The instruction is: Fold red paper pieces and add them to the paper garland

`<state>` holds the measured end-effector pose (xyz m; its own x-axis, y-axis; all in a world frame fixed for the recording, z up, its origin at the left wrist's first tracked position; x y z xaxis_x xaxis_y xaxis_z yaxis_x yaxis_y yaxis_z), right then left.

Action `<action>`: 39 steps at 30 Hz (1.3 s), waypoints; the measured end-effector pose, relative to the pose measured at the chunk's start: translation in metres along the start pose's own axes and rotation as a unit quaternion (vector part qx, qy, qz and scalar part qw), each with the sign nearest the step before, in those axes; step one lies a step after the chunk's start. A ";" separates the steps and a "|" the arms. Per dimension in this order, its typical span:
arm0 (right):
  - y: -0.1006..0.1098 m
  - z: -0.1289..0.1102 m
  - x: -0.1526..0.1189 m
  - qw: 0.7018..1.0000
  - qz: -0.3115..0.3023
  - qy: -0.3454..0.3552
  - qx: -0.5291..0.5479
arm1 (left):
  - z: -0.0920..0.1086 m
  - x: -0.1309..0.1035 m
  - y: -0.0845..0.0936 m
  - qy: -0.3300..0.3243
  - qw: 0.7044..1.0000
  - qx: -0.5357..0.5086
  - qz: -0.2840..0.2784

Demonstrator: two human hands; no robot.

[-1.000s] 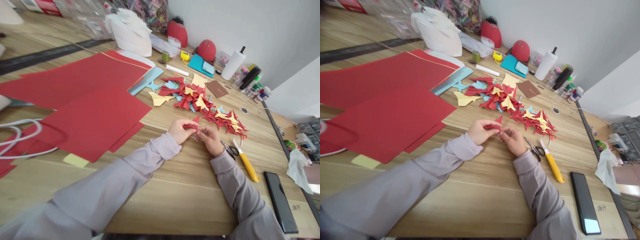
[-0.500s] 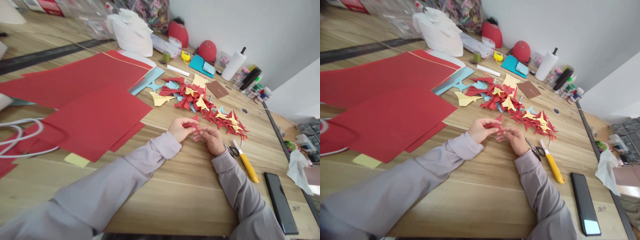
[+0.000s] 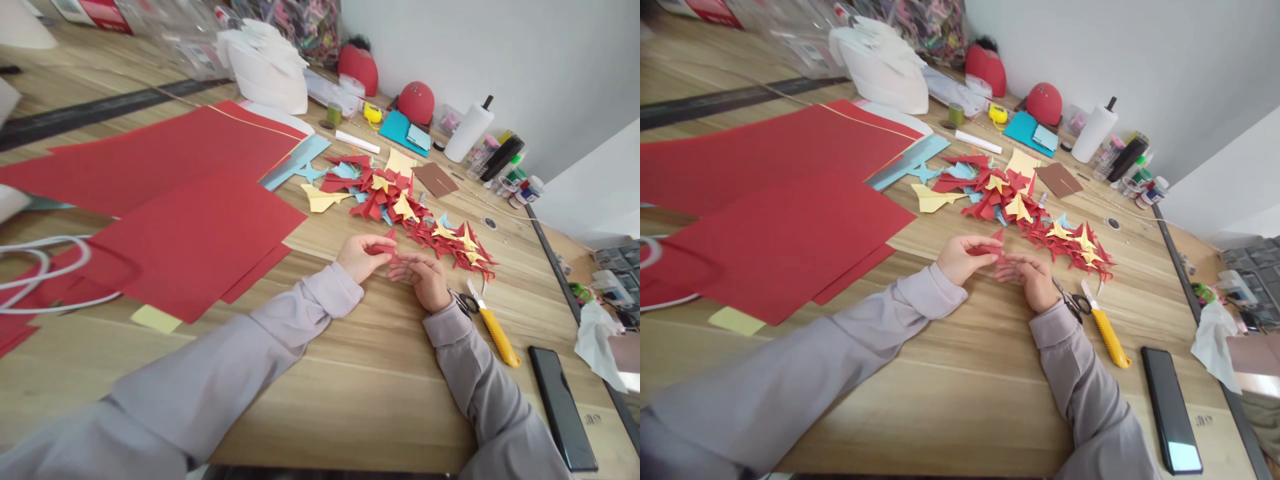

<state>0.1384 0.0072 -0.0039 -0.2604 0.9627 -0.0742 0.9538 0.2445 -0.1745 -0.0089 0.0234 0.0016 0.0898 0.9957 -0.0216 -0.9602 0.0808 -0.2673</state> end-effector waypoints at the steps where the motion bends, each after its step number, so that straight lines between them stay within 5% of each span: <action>1: -0.001 0.000 0.000 1.000 0.002 0.000 -0.003 | 0.000 0.000 0.000 -0.001 1.000 0.001 0.001; 14: -0.008 -0.004 -0.001 0.990 -0.010 0.034 -0.138 | 0.003 0.000 -0.001 -0.002 1.000 0.003 -0.006; 39: -0.007 -0.004 0.000 0.991 -0.003 0.045 -0.129 | 0.003 -0.004 -0.005 0.013 0.999 0.028 -0.035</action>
<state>0.1318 0.0059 0.0010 -0.2628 0.9647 0.0157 0.9619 0.2607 0.0821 -0.0054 0.0187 0.0061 0.1640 0.9860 -0.0297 -0.9643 0.1539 -0.2155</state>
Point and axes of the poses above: each hand's wrist, its own x-axis towards the middle knuckle, its own y-axis out of the back of the hand, z = x × y, the point moved 3 cm from there along x, towards the middle knuckle, and after that the axes turned 4 degrees about -x, right-handed, at the moved point
